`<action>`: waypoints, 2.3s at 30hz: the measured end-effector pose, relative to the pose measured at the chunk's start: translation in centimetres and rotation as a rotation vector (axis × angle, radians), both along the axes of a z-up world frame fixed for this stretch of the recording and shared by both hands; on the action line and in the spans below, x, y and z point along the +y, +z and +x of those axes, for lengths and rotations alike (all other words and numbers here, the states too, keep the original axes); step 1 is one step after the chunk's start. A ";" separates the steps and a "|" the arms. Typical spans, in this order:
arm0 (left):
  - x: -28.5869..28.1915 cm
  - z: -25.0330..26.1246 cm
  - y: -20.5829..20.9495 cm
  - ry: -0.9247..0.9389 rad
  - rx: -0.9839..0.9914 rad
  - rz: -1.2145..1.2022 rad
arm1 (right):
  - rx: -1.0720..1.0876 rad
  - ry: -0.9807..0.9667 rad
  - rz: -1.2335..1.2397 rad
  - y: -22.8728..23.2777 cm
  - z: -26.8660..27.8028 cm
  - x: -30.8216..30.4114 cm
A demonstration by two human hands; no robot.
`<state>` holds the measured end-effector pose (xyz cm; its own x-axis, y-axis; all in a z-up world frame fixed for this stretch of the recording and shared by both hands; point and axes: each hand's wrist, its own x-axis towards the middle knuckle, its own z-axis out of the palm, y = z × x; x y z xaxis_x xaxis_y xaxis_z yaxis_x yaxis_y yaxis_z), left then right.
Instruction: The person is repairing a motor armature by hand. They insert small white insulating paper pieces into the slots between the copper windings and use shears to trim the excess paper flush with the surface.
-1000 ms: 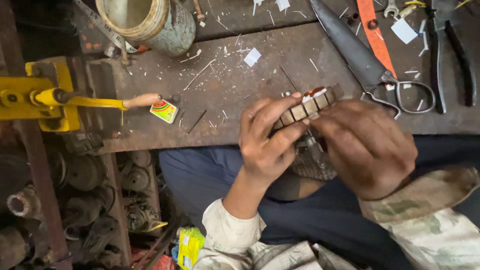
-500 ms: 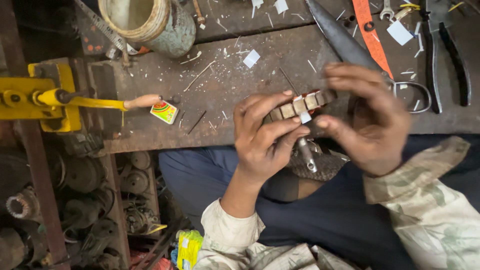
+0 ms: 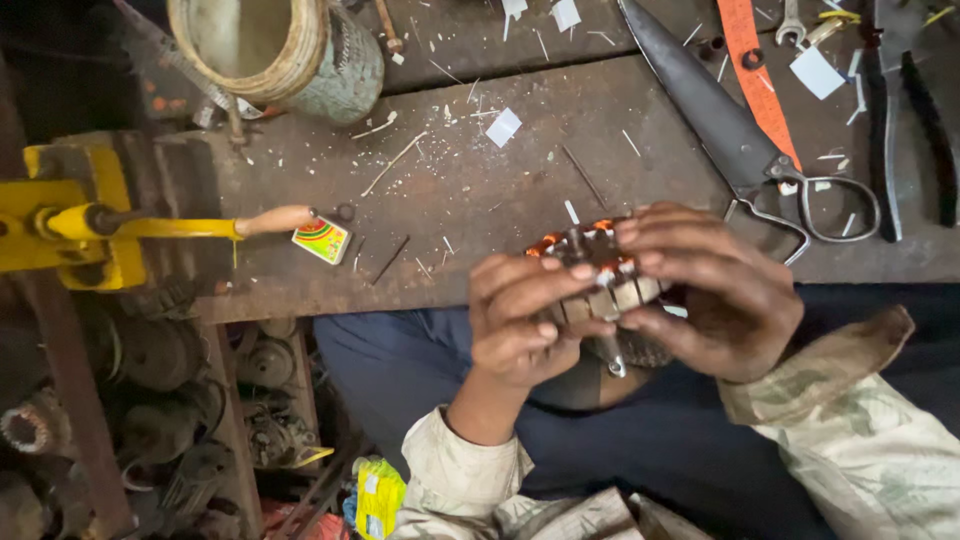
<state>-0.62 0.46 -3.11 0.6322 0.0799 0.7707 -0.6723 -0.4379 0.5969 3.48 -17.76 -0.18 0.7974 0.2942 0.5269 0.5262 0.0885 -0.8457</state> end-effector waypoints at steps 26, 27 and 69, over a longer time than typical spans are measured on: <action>1.6 -1.9 0.3 -0.147 -0.015 0.133 | -0.072 0.041 -0.088 -1.4 -1.0 -1.5; 1.5 -1.8 0.3 -0.138 -0.021 0.137 | -0.045 0.066 -0.118 -1.1 -1.0 -1.9; 0.5 -0.7 1.8 -0.117 0.083 0.013 | -0.290 -0.075 0.029 -3.2 -0.3 0.5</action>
<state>-1.30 0.93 -1.34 0.6985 -0.0075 0.7156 -0.6673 -0.3679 0.6476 3.18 -17.26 -3.34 0.6314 0.2217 0.7431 0.7513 0.0622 -0.6570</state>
